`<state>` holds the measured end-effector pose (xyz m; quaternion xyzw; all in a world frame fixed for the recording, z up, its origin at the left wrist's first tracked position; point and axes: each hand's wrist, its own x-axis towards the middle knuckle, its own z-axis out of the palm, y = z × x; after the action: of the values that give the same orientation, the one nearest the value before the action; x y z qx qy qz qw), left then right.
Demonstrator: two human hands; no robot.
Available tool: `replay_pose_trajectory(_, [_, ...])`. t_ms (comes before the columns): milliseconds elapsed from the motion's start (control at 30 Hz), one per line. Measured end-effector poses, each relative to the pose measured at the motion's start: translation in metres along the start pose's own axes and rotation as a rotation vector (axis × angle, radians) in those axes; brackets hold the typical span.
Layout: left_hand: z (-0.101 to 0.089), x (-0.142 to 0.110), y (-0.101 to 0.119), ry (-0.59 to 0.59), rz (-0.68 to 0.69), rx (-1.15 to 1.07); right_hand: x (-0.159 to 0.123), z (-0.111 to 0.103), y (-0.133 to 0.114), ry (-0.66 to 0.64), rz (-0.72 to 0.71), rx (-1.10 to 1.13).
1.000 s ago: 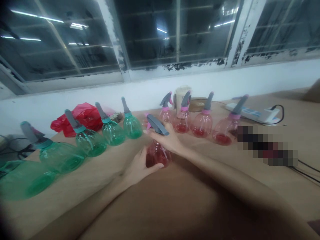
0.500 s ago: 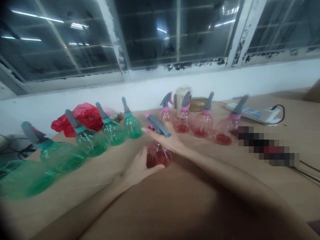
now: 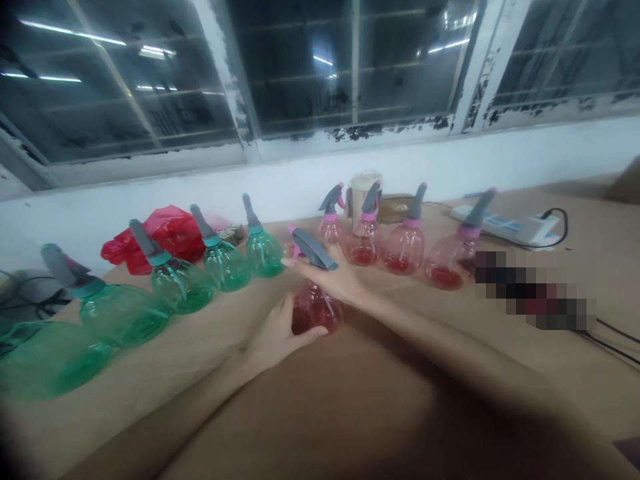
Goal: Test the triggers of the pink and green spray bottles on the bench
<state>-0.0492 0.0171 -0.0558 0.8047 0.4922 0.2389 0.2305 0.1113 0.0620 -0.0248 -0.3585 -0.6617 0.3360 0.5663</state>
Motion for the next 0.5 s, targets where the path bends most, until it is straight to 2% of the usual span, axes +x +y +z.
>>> replay_pose_trajectory(500, [0.001,-0.0009,0.0004,0.022,0.011,0.004,0.0009,-0.0012,0.0028,-0.028,-0.039,0.006])
